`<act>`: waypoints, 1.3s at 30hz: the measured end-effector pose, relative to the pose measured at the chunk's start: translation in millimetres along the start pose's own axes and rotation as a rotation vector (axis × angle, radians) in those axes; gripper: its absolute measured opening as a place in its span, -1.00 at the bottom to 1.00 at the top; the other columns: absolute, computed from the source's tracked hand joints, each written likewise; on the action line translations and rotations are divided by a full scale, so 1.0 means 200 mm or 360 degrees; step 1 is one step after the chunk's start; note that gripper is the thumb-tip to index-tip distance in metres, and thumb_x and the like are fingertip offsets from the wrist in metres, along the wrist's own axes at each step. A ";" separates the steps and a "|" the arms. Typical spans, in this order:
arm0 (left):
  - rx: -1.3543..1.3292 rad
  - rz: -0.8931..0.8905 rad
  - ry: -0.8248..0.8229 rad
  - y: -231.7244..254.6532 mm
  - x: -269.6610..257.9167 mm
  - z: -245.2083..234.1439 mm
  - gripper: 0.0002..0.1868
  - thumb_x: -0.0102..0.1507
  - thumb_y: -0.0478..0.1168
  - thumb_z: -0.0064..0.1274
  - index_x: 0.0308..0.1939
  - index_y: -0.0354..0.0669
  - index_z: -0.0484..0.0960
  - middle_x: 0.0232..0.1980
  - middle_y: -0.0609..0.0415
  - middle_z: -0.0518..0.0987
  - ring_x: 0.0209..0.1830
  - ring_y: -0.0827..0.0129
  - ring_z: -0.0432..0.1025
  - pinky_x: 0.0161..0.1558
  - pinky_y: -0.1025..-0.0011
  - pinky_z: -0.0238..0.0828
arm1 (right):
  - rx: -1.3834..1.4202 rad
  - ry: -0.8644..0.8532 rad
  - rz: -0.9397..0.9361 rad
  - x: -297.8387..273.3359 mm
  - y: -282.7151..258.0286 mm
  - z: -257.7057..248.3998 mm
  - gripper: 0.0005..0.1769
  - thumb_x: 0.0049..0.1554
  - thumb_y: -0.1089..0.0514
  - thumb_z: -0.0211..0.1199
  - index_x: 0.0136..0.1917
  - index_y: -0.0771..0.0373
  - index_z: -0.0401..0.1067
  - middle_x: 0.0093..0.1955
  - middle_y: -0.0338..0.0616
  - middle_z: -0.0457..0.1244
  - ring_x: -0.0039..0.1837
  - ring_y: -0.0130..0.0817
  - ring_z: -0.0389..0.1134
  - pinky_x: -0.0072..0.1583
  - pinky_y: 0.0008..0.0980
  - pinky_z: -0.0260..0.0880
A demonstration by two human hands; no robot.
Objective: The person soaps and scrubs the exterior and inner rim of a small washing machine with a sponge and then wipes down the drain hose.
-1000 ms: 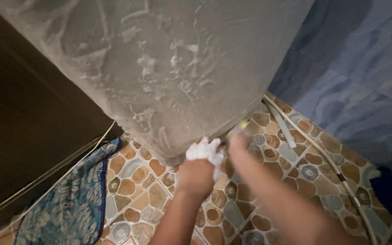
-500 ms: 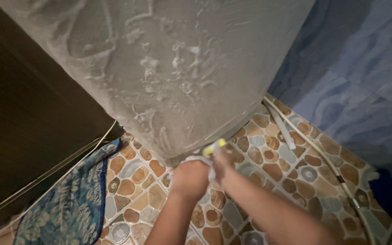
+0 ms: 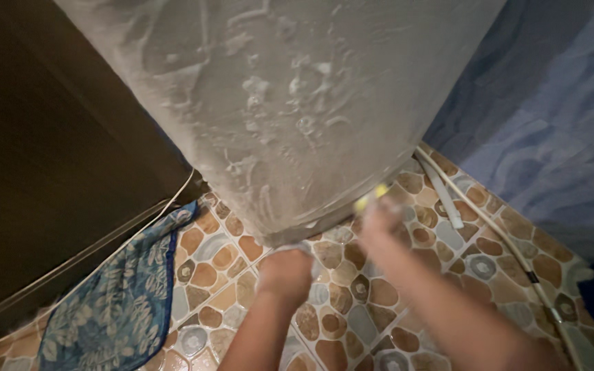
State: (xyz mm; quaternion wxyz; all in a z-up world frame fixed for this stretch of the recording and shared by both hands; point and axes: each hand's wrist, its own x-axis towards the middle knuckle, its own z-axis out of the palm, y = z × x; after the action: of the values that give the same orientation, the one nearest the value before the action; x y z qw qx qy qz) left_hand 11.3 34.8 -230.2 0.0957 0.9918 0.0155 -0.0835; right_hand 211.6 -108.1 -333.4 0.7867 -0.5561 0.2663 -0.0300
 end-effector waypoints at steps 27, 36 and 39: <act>-0.0079 -0.0453 -0.0103 -0.25 -0.03 -0.10 -0.80 0.19 -0.18 0.06 -0.20 -0.07 0.75 -0.04 -0.13 0.67 0.00 0.02 0.58 0.05 0.14 0.52 | 0.0160 -0.1075 0.1346 -0.52 0.73 0.22 -0.77 0.20 0.06 0.15 0.00 0.21 0.51 -0.12 -0.11 0.44 -0.12 -0.26 0.48 -0.11 -0.30 0.49; -0.0158 -0.0647 -0.0066 -0.33 -0.12 -0.14 -0.68 0.21 -0.26 0.00 0.04 -0.20 0.60 0.01 -0.18 0.67 0.06 0.00 0.57 0.07 0.12 0.51 | 0.0265 -0.0458 0.0671 0.04 0.38 0.14 -0.78 0.25 0.05 0.12 0.06 0.20 0.43 -0.04 -0.12 0.39 -0.08 -0.25 0.46 -0.06 -0.27 0.53; -0.0176 -0.0653 -0.0247 -0.34 -0.14 -0.13 -0.68 0.21 -0.28 -0.02 0.02 -0.14 0.67 0.09 -0.16 0.64 0.14 0.03 0.54 0.13 0.12 0.49 | 0.0358 -0.0201 0.0355 0.33 0.19 0.06 -0.74 0.26 0.01 0.12 0.07 0.21 0.41 -0.02 -0.12 0.38 -0.07 -0.25 0.46 -0.08 -0.28 0.54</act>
State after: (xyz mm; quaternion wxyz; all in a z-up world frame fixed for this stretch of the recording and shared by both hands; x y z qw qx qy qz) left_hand -15.1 106.0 -212.3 0.1319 0.9517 0.2142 -0.1762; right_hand 263.5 -106.3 -388.7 0.8575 -0.4324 0.2715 0.0630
